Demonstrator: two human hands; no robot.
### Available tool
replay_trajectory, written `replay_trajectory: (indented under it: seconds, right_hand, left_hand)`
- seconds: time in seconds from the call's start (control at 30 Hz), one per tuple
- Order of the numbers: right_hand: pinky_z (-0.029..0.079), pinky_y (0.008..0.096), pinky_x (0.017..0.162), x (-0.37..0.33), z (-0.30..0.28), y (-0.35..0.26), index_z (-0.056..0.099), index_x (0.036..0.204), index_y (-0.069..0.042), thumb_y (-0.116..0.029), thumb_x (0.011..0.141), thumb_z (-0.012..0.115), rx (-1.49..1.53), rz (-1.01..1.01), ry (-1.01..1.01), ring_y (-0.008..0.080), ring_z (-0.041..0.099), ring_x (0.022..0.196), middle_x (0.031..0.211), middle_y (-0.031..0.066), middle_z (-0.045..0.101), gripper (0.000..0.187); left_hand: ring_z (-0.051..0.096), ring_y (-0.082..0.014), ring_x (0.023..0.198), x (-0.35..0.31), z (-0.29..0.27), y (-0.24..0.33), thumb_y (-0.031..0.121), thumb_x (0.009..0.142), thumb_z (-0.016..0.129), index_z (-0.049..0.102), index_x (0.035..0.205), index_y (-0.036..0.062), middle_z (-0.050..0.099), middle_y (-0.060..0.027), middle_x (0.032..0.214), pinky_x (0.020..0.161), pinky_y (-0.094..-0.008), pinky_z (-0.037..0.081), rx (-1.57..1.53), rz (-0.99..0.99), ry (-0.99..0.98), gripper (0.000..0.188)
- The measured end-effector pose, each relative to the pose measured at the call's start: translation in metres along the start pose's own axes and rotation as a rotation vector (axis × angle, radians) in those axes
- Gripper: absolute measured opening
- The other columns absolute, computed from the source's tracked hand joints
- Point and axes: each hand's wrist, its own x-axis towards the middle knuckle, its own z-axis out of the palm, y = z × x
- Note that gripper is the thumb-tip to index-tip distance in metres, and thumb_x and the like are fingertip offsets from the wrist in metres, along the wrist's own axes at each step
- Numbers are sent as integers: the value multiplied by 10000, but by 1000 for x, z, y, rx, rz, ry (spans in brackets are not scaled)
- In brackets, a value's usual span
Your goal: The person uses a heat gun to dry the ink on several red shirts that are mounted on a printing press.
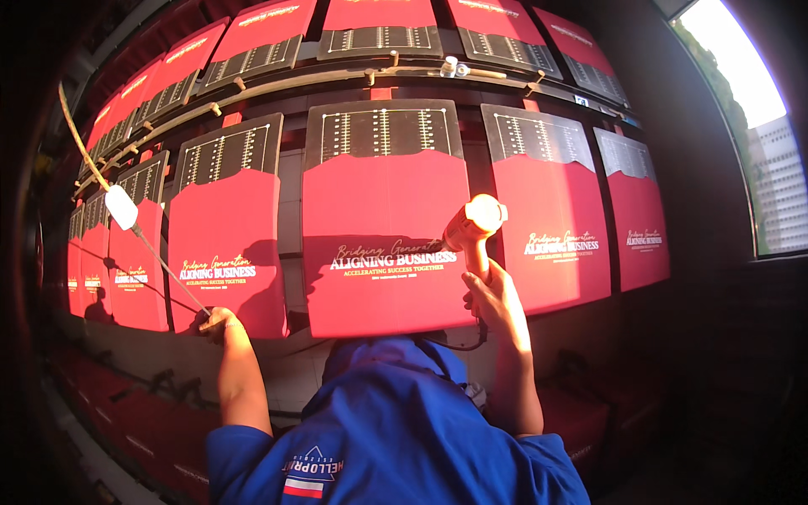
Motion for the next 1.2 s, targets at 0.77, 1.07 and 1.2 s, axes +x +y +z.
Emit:
replay_trajectory:
  seconds: [0.77, 1.07, 1.2]
  right_hand:
    - [458, 237, 550, -11, 2, -4, 594, 1043, -3, -233, 933, 616, 15, 25, -13, 82, 549, 609, 733, 7, 563, 255]
    - [462, 245, 516, -8, 12, 0, 565, 1067, 2, -181, 936, 617, -4, -32, -50, 93, 559, 600, 711, 29, 566, 231]
    - [451, 239, 506, -6, 10, -11, 565, 1055, -1, -181, 920, 628, 18, 77, -80, 93, 557, 595, 715, 32, 569, 234]
  left_hand:
    - [561, -569, 741, 10, 4, -16, 442, 948, 416, 521, 799, -53, 568, -377, 773, 624, -660, 408, -143, 195, 6, 528]
    - [584, -458, 580, 11, -3, -20, 412, 978, 408, 519, 720, 11, 575, -248, 642, 473, -545, 441, -110, 290, 1, 489]
    - [595, -495, 622, 10, -6, -17, 416, 976, 419, 541, 810, -45, 579, -300, 678, 515, -578, 465, 15, 257, 115, 505]
